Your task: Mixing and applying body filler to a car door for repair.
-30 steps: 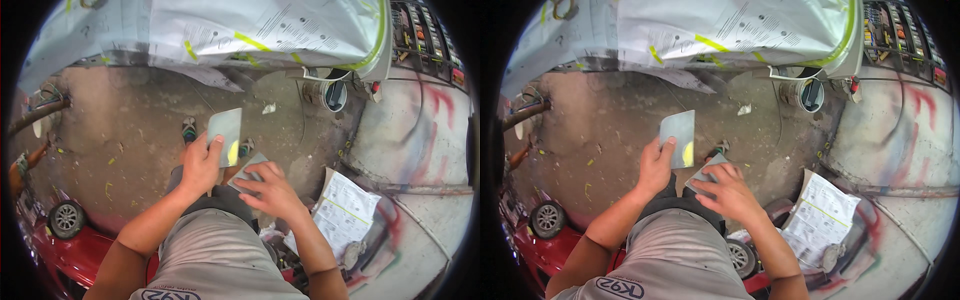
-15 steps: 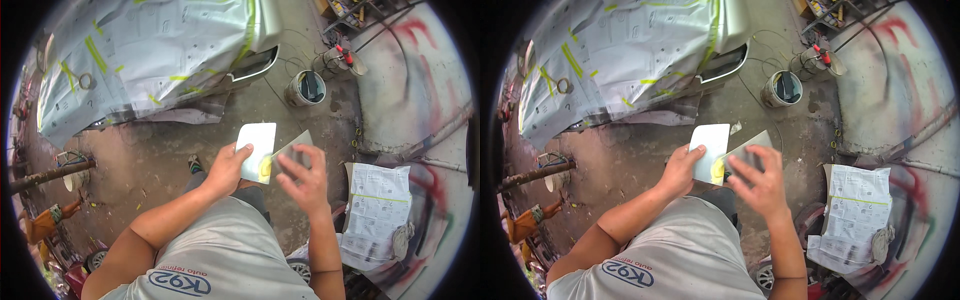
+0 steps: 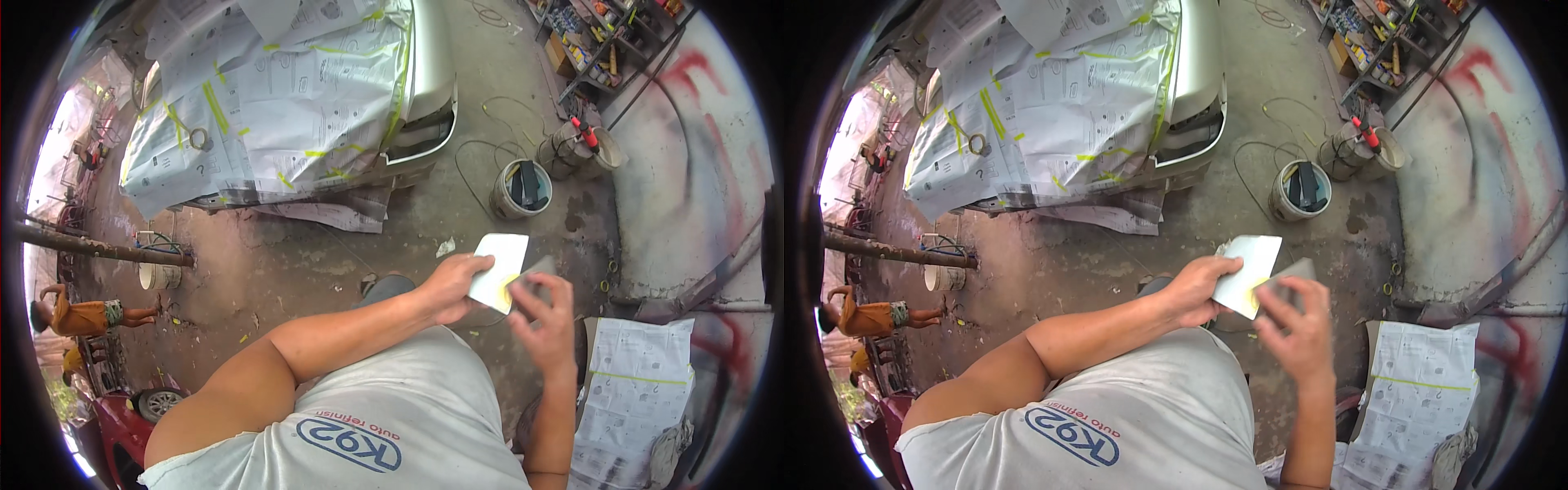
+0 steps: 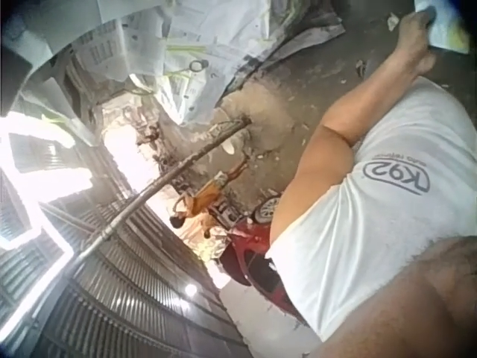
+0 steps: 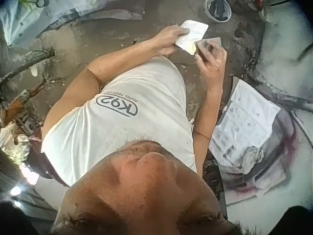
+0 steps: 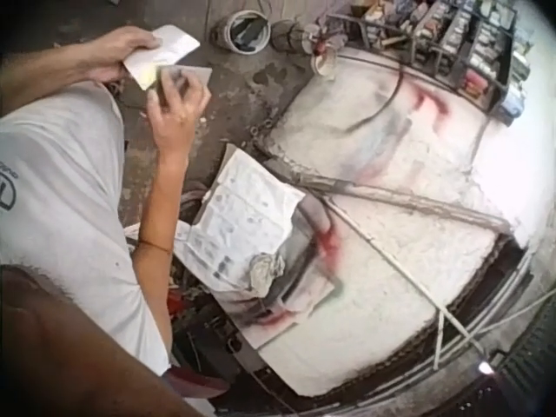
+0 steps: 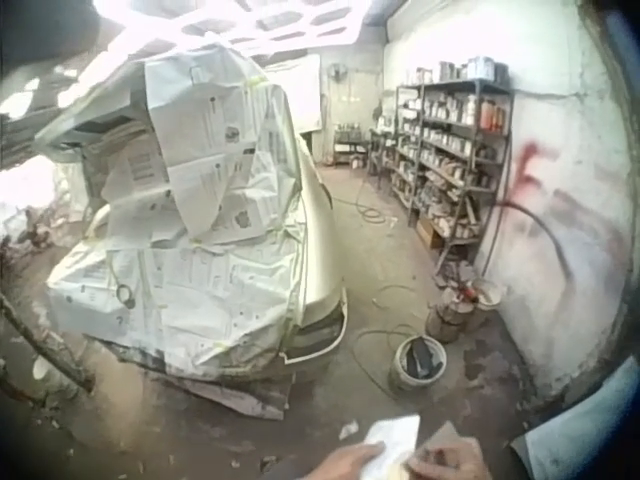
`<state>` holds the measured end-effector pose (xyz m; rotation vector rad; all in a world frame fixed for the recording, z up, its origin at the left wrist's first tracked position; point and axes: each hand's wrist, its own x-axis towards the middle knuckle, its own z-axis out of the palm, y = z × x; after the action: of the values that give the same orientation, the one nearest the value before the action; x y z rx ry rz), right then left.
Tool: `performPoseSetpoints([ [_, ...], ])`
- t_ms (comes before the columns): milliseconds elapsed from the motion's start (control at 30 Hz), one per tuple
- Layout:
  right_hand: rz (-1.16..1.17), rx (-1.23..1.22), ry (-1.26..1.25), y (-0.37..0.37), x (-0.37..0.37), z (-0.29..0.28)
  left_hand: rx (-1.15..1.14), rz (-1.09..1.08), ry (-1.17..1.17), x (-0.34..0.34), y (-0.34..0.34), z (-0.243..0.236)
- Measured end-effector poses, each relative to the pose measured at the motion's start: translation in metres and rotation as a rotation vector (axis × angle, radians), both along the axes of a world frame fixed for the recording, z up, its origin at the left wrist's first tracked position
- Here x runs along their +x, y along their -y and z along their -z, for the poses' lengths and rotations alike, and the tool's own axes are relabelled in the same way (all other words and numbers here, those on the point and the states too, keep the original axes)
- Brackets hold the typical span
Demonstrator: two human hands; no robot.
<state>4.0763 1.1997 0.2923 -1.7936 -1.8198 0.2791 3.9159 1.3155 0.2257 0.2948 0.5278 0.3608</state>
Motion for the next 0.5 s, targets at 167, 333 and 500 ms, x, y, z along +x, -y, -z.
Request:
performPoseSetpoints([
  [167, 0.245, -0.04, 0.069, 0.009, 0.048, -0.022, 0.837, 0.093, -0.307, 0.031, 0.003, -0.02],
  [333, 0.11, -0.195, 0.025, -0.011, 0.033, -0.023, 1.314, -0.172, -0.382, 0.079, -0.025, -0.012],
  [500, 0.096, -0.217, -0.056, -0.033, 0.075, -0.032, 1.213, 0.135, -0.477, 0.112, -0.092, -0.04],
])
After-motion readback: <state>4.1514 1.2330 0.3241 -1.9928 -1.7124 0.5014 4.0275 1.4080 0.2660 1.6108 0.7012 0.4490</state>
